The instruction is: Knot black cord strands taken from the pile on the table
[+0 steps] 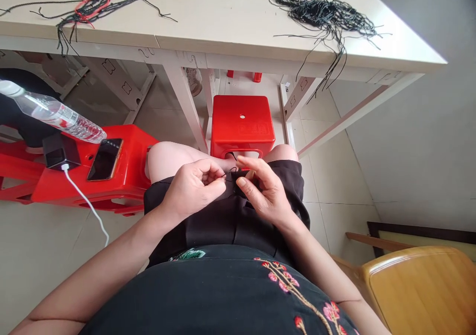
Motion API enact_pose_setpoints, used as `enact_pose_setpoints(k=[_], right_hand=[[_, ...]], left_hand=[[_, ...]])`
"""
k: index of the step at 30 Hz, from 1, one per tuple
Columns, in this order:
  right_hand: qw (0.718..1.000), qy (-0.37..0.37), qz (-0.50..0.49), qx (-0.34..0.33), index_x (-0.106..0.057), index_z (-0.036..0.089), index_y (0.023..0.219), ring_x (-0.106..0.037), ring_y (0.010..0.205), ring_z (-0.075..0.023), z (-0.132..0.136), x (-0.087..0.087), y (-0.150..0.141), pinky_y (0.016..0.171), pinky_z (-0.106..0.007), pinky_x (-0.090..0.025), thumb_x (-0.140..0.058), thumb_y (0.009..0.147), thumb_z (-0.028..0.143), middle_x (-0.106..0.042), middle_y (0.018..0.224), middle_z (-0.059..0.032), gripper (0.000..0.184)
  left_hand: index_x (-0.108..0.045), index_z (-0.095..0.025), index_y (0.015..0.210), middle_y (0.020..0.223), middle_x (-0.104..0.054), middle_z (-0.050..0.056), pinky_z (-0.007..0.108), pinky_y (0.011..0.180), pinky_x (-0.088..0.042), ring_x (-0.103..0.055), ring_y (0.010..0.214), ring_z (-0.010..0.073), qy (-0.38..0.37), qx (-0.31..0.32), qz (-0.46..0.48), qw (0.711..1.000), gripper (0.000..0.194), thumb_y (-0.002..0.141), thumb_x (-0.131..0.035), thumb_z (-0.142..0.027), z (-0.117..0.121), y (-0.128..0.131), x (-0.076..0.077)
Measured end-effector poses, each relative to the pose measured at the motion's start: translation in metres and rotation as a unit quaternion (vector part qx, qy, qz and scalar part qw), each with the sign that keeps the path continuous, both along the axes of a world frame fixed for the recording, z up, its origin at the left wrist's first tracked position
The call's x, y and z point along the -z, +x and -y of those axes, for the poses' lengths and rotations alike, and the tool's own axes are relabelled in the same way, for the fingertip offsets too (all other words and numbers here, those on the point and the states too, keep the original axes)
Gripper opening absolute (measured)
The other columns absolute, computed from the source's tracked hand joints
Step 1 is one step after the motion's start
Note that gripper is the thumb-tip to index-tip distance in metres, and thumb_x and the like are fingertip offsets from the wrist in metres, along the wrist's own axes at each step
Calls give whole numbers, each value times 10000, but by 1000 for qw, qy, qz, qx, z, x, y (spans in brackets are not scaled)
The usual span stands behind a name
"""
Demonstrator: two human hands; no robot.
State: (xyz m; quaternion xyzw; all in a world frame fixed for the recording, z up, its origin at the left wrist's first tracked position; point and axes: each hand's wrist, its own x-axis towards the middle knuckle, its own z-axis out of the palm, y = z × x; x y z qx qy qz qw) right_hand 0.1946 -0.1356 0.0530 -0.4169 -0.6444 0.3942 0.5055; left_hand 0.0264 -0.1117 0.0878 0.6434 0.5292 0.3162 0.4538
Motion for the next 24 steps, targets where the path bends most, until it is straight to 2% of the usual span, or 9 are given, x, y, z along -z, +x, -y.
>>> enact_pose_setpoints(k=[2, 4, 6, 8, 13, 19, 24], right_hand=[[999, -14, -16, -44, -482, 265, 1269, -487, 569, -64, -1, -1, 0, 579, -247, -475, -576, 850, 272, -570, 1186, -68, 430], [997, -44, -29, -58, -565, 238, 1175, -518, 582, -77, -1, -2, -3, 576, -247, -477, -572, 854, 293, -628, 1058, -55, 326], [996, -77, -44, -26, -650, 194, 961, -551, 620, -102, -1, -3, -6, 590, -246, -474, -566, 857, 315, -654, 833, -31, 180], [991, -117, -68, 15, -650, 173, 827, -547, 612, -107, -1, -3, -9, 569, -237, -457, -570, 851, 345, -626, 700, -13, 191], [974, -178, -127, 52, -625, 161, 782, -509, 568, -93, -1, -3, -12, 486, -210, -400, -613, 801, 430, -569, 632, 6, 270], [972, -176, -153, 35, -625, 168, 801, -526, 576, -95, 0, -4, -13, 492, -211, -411, -613, 809, 405, -575, 632, 8, 237], [982, -135, -119, 48, -639, 174, 810, -576, 633, -113, 1, -3, -13, 571, -237, -468, -602, 819, 393, -634, 702, -11, 222]], left_hand=[[-580, -161, 695, 606, -596, -21, 200, 523, -457, -555, 552, 98, -13, 16, 0, 1000, 51, 658, -609, -181, 2, 1, -3], [-561, -168, 744, 623, -583, -32, 203, 548, -475, -556, 561, 94, -18, 22, 18, 999, 101, 658, -613, -160, 5, 3, -6], [-535, -176, 788, 654, -577, -37, 208, 577, -497, -567, 581, 93, -20, 15, 42, 999, 160, 657, -618, -140, 7, 3, -9], [-526, -177, 801, 705, -598, -21, 219, 618, -520, -598, 630, 104, -21, 12, 63, 998, 166, 669, -619, -139, 9, 3, -11], [-550, -166, 803, 767, -637, 16, 233, 666, -541, -633, 693, 123, -39, 38, 96, 994, 130, 691, -611, -140, 8, 1, -12], [-541, -167, 786, 741, -606, -4, 229, 648, -522, -596, 662, 106, -29, 53, 93, 994, 142, 682, -637, -154, 7, 9, -10], [-517, -181, 808, 697, -549, -39, 202, 602, -482, -541, 614, 80, 31, 58, 73, 995, 187, 663, -575, -77, 8, 14, -1]])
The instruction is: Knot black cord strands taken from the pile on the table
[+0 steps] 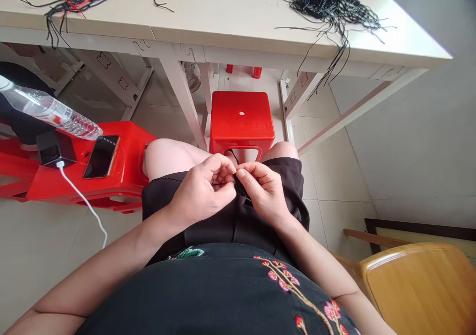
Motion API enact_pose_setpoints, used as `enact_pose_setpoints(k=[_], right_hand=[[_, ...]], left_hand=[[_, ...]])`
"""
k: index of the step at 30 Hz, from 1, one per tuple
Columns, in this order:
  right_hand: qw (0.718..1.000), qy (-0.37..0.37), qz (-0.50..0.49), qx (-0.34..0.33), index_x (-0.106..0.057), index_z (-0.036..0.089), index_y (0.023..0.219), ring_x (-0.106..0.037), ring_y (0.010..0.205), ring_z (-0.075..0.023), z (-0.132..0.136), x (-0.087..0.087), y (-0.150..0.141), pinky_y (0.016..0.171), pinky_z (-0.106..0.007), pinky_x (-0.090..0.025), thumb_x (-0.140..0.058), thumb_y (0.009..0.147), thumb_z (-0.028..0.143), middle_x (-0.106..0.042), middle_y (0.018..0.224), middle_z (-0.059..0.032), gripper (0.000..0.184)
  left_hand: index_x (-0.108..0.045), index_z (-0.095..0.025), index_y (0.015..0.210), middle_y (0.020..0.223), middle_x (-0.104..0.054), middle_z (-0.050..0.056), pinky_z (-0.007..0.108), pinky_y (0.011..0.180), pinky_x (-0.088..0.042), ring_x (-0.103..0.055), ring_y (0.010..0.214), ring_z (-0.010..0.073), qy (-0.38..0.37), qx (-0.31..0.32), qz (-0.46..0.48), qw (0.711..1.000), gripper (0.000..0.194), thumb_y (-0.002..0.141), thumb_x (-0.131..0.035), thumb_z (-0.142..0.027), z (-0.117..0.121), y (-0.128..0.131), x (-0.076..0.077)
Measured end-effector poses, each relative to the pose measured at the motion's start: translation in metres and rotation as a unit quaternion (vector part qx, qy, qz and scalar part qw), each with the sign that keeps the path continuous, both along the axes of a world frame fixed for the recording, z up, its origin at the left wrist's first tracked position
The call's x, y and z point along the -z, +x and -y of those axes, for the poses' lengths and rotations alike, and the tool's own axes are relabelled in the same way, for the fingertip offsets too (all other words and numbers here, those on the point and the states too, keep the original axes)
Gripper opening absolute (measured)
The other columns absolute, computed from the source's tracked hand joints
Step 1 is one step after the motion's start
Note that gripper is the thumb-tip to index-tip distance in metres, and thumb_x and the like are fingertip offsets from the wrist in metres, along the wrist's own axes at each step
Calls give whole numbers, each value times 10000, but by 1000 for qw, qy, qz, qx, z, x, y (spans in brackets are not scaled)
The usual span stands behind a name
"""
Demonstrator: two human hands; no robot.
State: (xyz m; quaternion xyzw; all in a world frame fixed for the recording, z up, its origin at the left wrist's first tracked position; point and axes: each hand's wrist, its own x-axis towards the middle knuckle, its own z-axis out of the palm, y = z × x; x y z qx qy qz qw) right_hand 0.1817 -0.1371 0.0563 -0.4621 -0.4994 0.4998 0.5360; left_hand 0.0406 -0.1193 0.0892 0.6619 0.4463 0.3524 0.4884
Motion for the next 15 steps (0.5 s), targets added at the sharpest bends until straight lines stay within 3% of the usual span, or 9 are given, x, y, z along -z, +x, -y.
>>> enact_pose_setpoints(k=[5, 12, 15], right_hand=[[999, 17, 15, 27, -652, 184, 872, -604, 689, -148, 3, 1, 2, 574, -269, -487, -567, 848, 396, -651, 737, -38, 230], [997, 28, -11, -67, -649, 219, 1007, -622, 694, -136, 1, -3, 13, 583, -267, -513, -584, 837, 403, -674, 827, -38, 259], [997, 44, -4, -66, -656, 215, 983, -642, 753, -149, 2, -3, 13, 657, -285, -533, -627, 809, 373, -689, 860, -41, 237]], left_hand=[[-478, -195, 784, 680, -528, -51, 185, 558, -453, -511, 584, 69, 22, -2, -6, 1000, 223, 636, -545, -43, 3, 2, -3], [-516, -184, 819, 731, -587, -21, 214, 636, -527, -596, 650, 95, -33, -17, 17, 999, 155, 710, -620, -152, -2, -4, -12], [-541, -187, 866, 774, -622, -8, 231, 682, -552, -633, 708, 111, -62, -17, 29, 998, 171, 734, -648, -204, -5, -8, -12]])
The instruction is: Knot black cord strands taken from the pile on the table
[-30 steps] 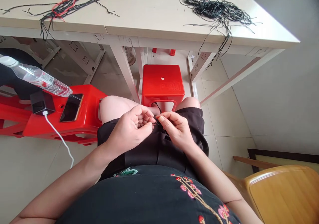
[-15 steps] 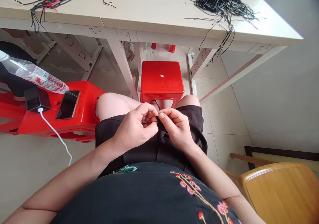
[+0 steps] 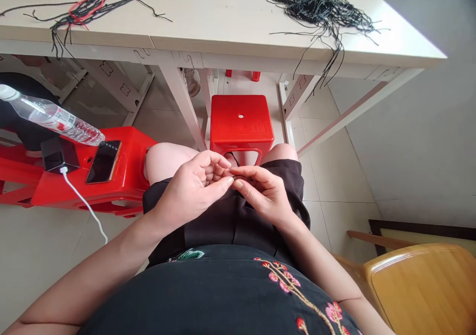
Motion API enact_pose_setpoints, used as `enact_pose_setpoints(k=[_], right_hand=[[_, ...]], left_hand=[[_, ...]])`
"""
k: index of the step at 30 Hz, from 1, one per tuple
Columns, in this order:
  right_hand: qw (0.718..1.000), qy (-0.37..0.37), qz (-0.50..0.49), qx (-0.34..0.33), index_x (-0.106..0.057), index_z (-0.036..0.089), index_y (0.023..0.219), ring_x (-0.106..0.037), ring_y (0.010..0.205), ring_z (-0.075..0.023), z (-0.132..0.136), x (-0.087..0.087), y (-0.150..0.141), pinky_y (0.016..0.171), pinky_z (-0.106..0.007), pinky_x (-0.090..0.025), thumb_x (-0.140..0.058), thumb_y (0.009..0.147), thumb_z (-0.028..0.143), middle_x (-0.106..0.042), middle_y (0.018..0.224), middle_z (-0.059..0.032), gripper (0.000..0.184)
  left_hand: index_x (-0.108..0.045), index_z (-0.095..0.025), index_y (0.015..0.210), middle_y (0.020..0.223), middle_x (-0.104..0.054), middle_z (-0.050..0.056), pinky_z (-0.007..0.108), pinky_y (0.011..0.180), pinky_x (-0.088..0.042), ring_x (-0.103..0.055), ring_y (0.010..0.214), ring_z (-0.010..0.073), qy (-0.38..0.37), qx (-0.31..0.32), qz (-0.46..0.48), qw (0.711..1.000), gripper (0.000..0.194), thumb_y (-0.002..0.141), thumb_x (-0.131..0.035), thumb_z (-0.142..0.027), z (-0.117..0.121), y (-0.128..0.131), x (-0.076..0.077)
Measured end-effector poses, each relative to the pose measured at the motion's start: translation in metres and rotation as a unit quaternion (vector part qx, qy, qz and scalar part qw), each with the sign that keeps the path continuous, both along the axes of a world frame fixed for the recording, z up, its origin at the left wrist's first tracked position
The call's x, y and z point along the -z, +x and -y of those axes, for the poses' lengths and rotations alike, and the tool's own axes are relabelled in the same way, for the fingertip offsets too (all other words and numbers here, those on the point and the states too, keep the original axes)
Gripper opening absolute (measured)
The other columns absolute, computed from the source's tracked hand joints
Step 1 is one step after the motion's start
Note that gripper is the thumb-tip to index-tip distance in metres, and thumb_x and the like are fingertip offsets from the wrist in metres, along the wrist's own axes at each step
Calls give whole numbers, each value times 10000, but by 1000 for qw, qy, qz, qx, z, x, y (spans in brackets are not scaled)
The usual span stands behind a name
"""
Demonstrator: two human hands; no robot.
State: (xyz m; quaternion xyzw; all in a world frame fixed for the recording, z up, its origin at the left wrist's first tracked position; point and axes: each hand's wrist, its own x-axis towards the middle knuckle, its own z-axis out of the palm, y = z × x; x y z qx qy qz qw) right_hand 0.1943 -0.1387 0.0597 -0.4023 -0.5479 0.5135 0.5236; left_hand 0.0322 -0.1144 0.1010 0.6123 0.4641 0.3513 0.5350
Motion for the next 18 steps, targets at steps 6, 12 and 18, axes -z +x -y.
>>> enact_pose_setpoints(k=[6, 12, 18], right_hand=[[996, 4, 64, 60, -632, 180, 803, -553, 613, -107, 0, -2, 1, 572, -241, -461, -584, 842, 332, -633, 704, -15, 164], [997, -43, 31, 50, -578, 163, 743, -406, 505, -70, -1, -6, -5, 469, -205, -362, -572, 831, 397, -521, 600, 23, 250], [996, -86, 1, 28, -563, 157, 690, -328, 481, -68, 1, -5, -12, 435, -196, -286, -591, 798, 448, -440, 544, 38, 312]], left_hand=[[-574, -202, 879, 794, -642, -14, 220, 722, -554, -639, 733, 103, -15, 11, -26, 999, 176, 731, -669, -196, 0, -6, 1], [-564, -200, 833, 747, -608, -26, 201, 661, -535, -609, 679, 93, 21, 7, -42, 999, 126, 730, -623, -157, 0, -3, -5], [-592, -182, 883, 795, -655, 10, 226, 673, -536, -638, 723, 122, 70, 14, -69, 995, 122, 762, -587, -170, 7, 0, -7]])
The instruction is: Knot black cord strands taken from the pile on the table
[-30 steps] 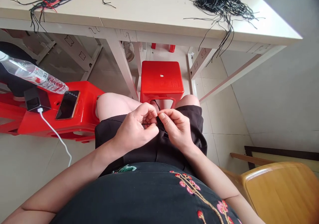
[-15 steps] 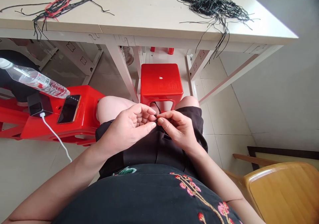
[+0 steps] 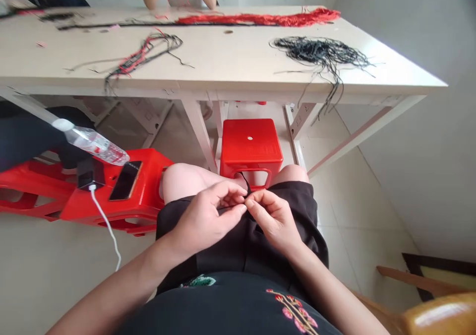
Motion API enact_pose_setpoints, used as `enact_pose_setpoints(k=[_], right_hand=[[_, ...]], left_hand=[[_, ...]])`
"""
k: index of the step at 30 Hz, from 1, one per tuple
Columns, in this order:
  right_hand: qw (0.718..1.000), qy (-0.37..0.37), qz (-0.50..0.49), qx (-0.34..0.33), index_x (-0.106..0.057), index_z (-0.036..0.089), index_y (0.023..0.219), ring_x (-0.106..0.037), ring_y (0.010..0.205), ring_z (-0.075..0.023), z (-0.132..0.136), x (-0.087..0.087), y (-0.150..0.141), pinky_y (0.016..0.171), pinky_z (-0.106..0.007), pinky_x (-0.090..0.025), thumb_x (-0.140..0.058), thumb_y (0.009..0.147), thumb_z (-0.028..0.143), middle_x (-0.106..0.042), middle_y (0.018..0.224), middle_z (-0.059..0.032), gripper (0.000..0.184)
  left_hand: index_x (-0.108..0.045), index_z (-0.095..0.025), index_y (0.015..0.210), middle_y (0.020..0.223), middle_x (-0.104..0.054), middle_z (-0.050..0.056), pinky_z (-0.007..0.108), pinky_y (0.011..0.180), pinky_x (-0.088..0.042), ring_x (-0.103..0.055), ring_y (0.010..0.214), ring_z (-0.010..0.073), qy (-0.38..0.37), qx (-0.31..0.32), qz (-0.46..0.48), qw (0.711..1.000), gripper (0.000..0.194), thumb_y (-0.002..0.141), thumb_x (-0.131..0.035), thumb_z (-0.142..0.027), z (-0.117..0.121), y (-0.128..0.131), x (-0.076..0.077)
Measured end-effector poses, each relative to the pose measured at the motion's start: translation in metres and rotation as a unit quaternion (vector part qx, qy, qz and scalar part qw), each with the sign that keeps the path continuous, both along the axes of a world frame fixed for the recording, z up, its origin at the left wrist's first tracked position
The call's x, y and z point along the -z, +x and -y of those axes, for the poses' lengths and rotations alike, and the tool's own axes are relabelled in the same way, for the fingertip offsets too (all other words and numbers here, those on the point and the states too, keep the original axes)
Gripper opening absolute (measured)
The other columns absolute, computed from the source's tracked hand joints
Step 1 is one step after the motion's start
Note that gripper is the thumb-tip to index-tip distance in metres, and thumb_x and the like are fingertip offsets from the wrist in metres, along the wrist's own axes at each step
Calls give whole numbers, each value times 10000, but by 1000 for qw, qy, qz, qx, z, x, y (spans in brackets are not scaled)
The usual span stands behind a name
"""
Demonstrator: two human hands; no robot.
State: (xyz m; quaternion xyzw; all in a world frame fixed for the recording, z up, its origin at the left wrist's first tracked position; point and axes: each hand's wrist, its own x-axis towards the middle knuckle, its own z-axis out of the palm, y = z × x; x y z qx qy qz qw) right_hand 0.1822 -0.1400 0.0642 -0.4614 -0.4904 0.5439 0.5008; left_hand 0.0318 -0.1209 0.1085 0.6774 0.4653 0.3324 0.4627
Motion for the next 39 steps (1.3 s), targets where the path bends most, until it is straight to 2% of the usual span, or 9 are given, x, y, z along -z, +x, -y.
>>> enact_pose_setpoints(k=[8, 12, 17, 21, 24, 28, 35, 37, 39], right_hand=[[1000, -16, -11, -13, -589, 166, 668, -382, 493, -91, 7, 1, -6, 455, -212, -348, -633, 775, 451, -488, 567, 17, 308], [1000, -8, -7, -22, -623, 180, 674, -502, 564, -135, 12, 8, -9, 524, -234, -439, -639, 770, 447, -574, 629, -18, 284], [1000, 25, 10, -9, -667, 189, 754, -565, 599, -150, 13, 20, -10, 549, -223, -479, -675, 753, 400, -634, 669, -34, 211], [998, 47, 26, 20, -655, 178, 801, -528, 534, -122, 9, 18, -8, 494, -217, -448, -620, 808, 375, -602, 628, -17, 201], [991, 122, 46, 33, -604, 196, 1041, -529, 543, -118, 5, 11, -5, 491, -225, -440, -610, 822, 300, -612, 689, -10, 243], [971, 198, 120, 58, -640, 197, 857, -544, 599, -123, 1, 6, -1, 557, -251, -446, -588, 832, 236, -633, 723, -26, 70], [994, 82, 38, 57, -600, 177, 780, -457, 506, -85, -2, 9, 2, 483, -222, -403, -547, 861, 322, -546, 607, 18, 174], [991, 105, 69, 49, -614, 177, 829, -499, 550, -100, -2, 9, 3, 513, -235, -435, -541, 866, 310, -579, 660, -2, 156], [968, 179, 157, 83, -639, 188, 915, -584, 769, -164, -2, 3, 7, 671, -311, -499, -586, 834, 269, -637, 869, -61, 126]], left_hand=[[-602, -180, 913, 837, -647, 67, 270, 691, -532, -625, 753, 160, 253, 39, -97, 962, 199, 778, -497, -77, 8, -8, 4], [-548, -196, 968, 799, -584, 58, 280, 659, -522, -590, 701, 165, 300, 59, -92, 948, 263, 762, -453, -62, 10, -7, 15], [-510, -215, 876, 723, -537, 22, 264, 621, -490, -548, 642, 149, 246, 8, -65, 967, 160, 767, -466, -107, 10, -4, 23], [-500, -200, 928, 717, -530, -6, 238, 604, -465, -536, 625, 112, 48, -20, 6, 999, 112, 828, -457, -170, 7, -2, 16], [-506, -186, 893, 764, -539, -7, 223, 663, -466, -553, 703, 102, -41, -48, 77, 995, 91, 814, -538, -219, 1, -2, 8], [-529, -176, 841, 751, -568, -14, 198, 575, -456, -544, 636, 84, -130, -28, 137, 982, 133, 754, -621, -219, -7, -2, 4], [-567, -183, 882, 784, -596, -21, 183, 634, -489, -580, 691, 76, -126, -25, 136, 982, 194, 725, -680, -198, -5, -4, 5], [-562, -178, 874, 772, -598, -21, 184, 640, -497, -584, 687, 77, -122, -32, 140, 982, 203, 716, -689, -197, -6, -4, 5], [-560, -173, 858, 760, -600, -18, 178, 618, -495, -583, 673, 78, -115, -38, 139, 983, 200, 711, -693, -197, -7, -4, 3]])
